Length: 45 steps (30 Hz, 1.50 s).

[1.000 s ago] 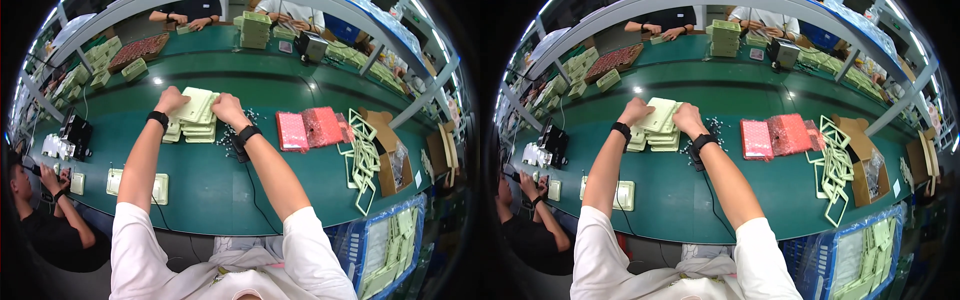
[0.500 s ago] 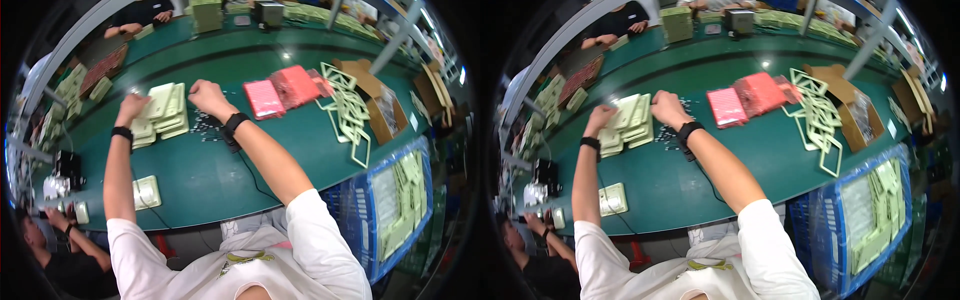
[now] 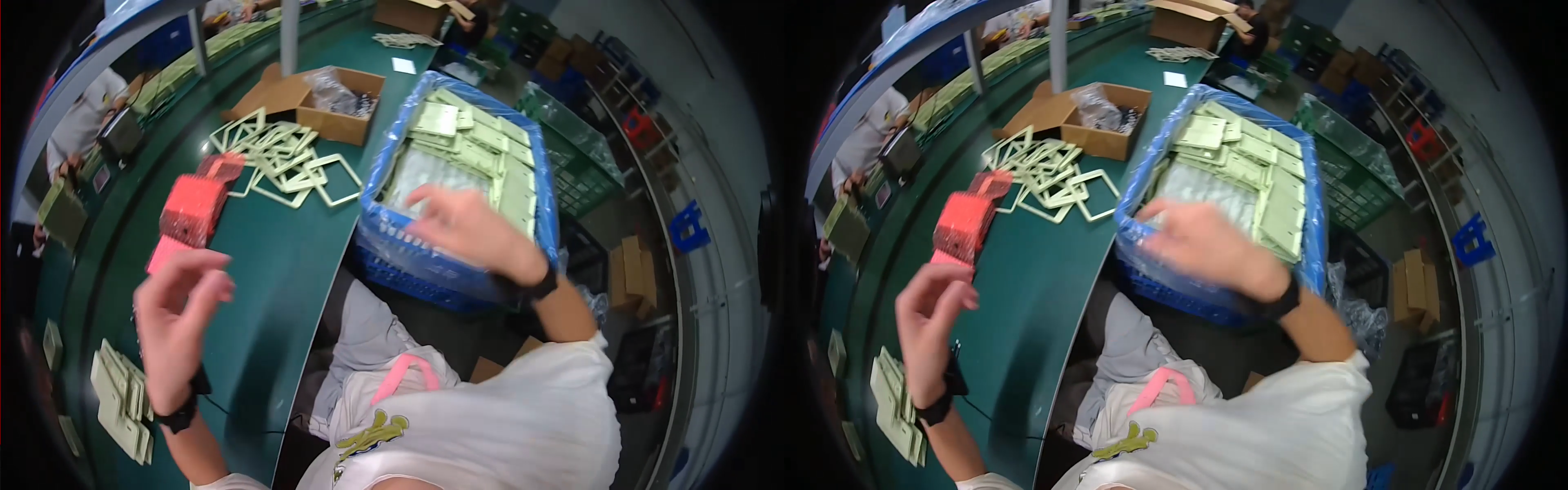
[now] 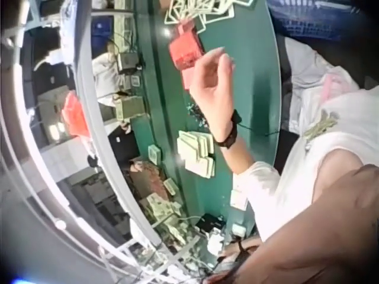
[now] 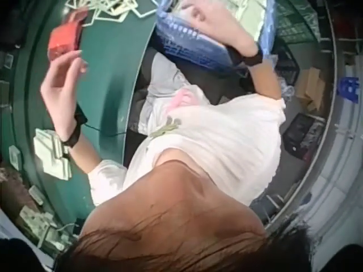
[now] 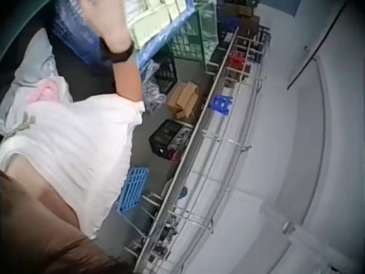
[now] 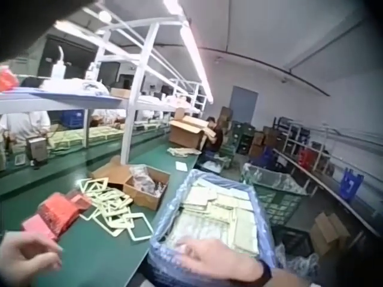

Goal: The person picks up two white panels and places them into two green frames, inserts a black wire into each panel, and snaps a green cover onto each frame before repeating the process.

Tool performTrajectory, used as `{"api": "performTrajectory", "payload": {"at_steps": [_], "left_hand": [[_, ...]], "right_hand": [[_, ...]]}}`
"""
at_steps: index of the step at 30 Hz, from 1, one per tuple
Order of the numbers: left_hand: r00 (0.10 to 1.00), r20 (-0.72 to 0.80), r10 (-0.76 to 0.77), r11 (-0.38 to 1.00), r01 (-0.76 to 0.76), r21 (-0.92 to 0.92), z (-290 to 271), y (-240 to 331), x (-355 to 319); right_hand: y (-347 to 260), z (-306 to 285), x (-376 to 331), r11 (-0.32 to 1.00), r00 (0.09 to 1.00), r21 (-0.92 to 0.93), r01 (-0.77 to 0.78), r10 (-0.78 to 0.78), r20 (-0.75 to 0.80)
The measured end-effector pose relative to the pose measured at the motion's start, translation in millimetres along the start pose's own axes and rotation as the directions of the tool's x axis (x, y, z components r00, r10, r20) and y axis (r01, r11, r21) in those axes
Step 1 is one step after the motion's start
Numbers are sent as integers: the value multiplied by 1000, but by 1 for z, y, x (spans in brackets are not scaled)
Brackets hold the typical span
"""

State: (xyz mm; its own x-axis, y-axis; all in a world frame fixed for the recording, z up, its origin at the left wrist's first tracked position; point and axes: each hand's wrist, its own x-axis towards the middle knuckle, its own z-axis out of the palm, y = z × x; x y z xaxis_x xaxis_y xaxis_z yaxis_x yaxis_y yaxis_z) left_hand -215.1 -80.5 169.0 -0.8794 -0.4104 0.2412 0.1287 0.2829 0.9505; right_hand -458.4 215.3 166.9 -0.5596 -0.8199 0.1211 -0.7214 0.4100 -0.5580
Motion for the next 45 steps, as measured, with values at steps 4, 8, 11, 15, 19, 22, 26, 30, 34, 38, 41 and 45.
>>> {"api": "performTrajectory", "payload": {"at_steps": [4, 8, 11, 15, 19, 22, 26, 30, 34, 38, 41, 45], "left_hand": [[961, 274, -35, 992, 68, -111, 76, -22, 31], [897, 440, -33, 994, 76, -81, 134, -39, 62], [889, 451, -74, 989, 122, -79, 161, -49, 82], [870, 476, -130, 972, 207, -113, 192, -65, 98], [851, 484, -203, 942, 304, -140, 208, -78, 104], [846, 473, -245, 925, 350, -148, 206, -87, 100], [852, 458, -254, 912, 369, -180, 198, -103, 97], [870, 422, -257, 912, 363, -193, 184, -106, 92], [882, 392, -261, 910, 360, -204, 177, -105, 91], [881, 398, -254, 904, 363, -227, 179, -105, 84], [879, 419, -228, 902, 352, -249, 188, -102, 85], [870, 455, -192, 891, 349, -290, 207, -96, 84]], "right_hand": [[206, -66, -83, 689, 926, -620, -376, 303, -225], [265, -40, -127, 691, 959, -703, -167, 280, 47], [269, -36, -112, 652, 946, -745, -142, 310, 92], [280, -25, -98, 529, 940, -843, -95, 327, 99], [290, -14, -100, 449, 938, -887, -106, 342, 61], [291, -2, -103, 446, 951, -885, -130, 309, 17], [285, 10, -103, 443, 974, -880, -170, 212, -82], [280, 6, -91, 399, 980, -897, -190, 127, -151], [277, -11, -76, 352, 963, -904, -242, 199, -181], [264, -33, -75, 467, 897, -793, -391, 387, -214], [241, -61, -78, 567, 876, -670, -479, 360, -322], [171, -94, -76, 783, 818, -383, -490, 261, -513]]}}
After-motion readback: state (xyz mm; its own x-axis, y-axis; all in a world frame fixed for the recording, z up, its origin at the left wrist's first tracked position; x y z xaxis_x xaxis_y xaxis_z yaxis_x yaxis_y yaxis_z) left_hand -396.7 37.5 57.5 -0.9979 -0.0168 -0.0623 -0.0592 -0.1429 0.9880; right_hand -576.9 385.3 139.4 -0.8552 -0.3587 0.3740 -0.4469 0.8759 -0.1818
